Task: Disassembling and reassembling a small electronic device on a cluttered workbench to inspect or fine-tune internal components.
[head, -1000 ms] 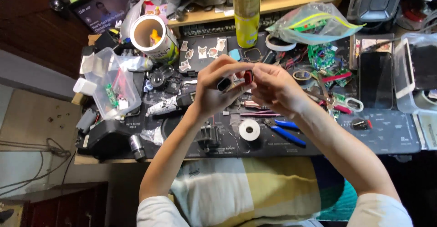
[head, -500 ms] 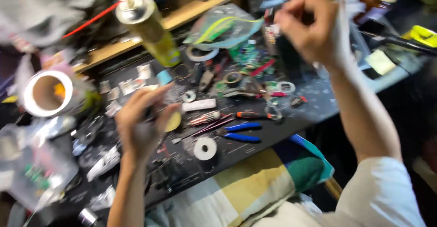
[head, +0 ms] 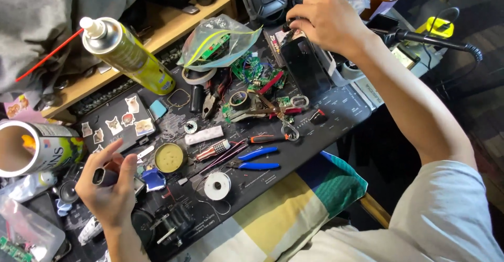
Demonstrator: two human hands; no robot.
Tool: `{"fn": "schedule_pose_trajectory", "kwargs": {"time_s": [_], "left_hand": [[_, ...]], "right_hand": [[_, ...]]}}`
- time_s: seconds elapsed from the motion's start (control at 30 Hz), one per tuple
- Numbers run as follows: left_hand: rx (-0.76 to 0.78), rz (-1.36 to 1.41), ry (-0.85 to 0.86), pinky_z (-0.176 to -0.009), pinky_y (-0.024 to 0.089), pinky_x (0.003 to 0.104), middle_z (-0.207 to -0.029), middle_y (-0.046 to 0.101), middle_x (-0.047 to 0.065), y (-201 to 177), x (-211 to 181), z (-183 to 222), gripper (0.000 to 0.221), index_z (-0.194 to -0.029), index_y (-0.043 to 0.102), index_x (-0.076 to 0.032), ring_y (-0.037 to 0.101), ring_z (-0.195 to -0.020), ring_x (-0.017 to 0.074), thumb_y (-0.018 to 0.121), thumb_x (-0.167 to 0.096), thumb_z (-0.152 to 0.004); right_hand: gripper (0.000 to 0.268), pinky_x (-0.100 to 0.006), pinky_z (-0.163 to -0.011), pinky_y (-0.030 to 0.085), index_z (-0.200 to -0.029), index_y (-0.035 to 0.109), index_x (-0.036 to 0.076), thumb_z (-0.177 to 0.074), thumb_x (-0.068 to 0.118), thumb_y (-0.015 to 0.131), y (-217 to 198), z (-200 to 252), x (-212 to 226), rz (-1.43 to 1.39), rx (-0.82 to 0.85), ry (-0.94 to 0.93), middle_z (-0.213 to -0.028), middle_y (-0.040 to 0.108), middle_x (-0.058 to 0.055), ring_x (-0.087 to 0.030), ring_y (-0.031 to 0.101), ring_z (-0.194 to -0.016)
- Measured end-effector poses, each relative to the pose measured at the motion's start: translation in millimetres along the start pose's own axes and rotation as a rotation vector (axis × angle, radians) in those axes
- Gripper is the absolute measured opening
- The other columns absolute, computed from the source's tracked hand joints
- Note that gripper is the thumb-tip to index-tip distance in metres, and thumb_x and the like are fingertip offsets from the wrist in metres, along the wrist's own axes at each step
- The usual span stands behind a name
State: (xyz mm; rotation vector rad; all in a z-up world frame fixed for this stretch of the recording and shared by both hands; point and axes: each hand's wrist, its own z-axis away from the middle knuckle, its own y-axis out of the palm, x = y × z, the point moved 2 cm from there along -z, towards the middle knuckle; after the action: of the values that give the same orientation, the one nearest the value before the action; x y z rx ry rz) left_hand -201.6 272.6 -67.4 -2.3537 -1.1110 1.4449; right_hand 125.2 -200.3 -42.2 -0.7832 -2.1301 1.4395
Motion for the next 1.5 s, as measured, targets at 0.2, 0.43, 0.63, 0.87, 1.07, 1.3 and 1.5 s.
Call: {"fn": "schedule_pose_trajectory", "kwargs": {"time_s": [0.2,0.43,0.63,0.87,1.07,1.3,1.5], "left_hand": [[-0.03,-0.031,-0.072,-0.077,0.053,0.03,-0.109,0.068,0.021,-8,7,7,0.034,-0.143,0.072,0.015,0.061,-0.09,0.0232,0.081,-0.002,-0.116],[-0.078,-0.044,-0.101,-0.076,0.05,0.03,-0.107,0.069,0.02,-12,6,10,0.029,-0.143,0.074,0.013,0.06,-0.089,0.022,0.081,0.0,-0.118],[-0.093,-0.048,-0.071,-0.07,0.052,0.03,-0.107,0.07,0.019,-18,16,13,0.03,-0.143,0.074,0.011,0.061,-0.083,0.0204,0.082,-0.005,-0.118],[-0.079,-0.05,-0.015,-0.074,0.057,0.034,-0.104,0.072,0.021,-15,10,11,0.026,-0.139,0.074,0.013,0.067,-0.085,0.0255,0.076,-0.005,-0.119],[-0.059,-0.041,-0.029,-0.076,0.053,0.033,-0.1,0.069,0.016,-10,8,9,0.027,-0.14,0.073,0.011,0.062,-0.085,0.0224,0.073,-0.008,-0.12],[-0.059,-0.04,-0.041,-0.064,0.049,0.031,-0.099,0.07,0.017,-11,10,8,0.03,-0.141,0.072,0.011,0.061,-0.074,0.0201,0.073,-0.009,-0.119],[-0.062,-0.027,-0.046,-0.063,0.046,0.029,-0.098,0.069,0.015,-11,10,7,0.031,-0.142,0.072,0.011,0.058,-0.073,0.0182,0.074,-0.008,-0.118]], "right_hand": [[0.018,-0.041,-0.054,0.055,-0.13,0.087,0.014,-0.116,0.024,0.082,6,11,-7,0.077,-0.044,-0.04,-0.093,0.068,-0.005,-0.027,0.069,-0.071],[0.014,-0.028,-0.037,0.042,-0.126,0.081,0.023,-0.115,0.032,0.083,8,23,5,0.309,-0.063,-0.101,-0.096,0.063,0.002,-0.015,0.054,-0.052],[0.018,-0.023,-0.038,0.038,-0.13,0.084,0.021,-0.116,0.032,0.081,14,31,9,0.332,-0.101,-0.155,-0.093,0.064,0.003,-0.008,0.047,-0.049],[0.02,-0.017,-0.038,0.041,-0.134,0.082,0.021,-0.119,0.033,0.077,26,40,5,0.388,-0.072,-0.16,-0.092,0.069,0.002,-0.005,0.049,-0.049],[0.014,-0.026,-0.041,0.05,-0.128,0.082,0.021,-0.118,0.031,0.08,29,41,1,0.328,-0.079,-0.116,-0.09,0.062,0.002,-0.012,0.051,-0.052],[0.019,-0.022,-0.04,0.052,-0.131,0.082,0.017,-0.119,0.031,0.076,31,38,3,0.295,-0.031,-0.102,-0.092,0.063,-0.001,-0.01,0.051,-0.049],[0.019,-0.024,-0.04,0.052,-0.131,0.079,0.019,-0.118,0.033,0.077,31,38,3,0.34,-0.025,-0.106,-0.091,0.062,-0.001,-0.011,0.055,-0.051]]}}
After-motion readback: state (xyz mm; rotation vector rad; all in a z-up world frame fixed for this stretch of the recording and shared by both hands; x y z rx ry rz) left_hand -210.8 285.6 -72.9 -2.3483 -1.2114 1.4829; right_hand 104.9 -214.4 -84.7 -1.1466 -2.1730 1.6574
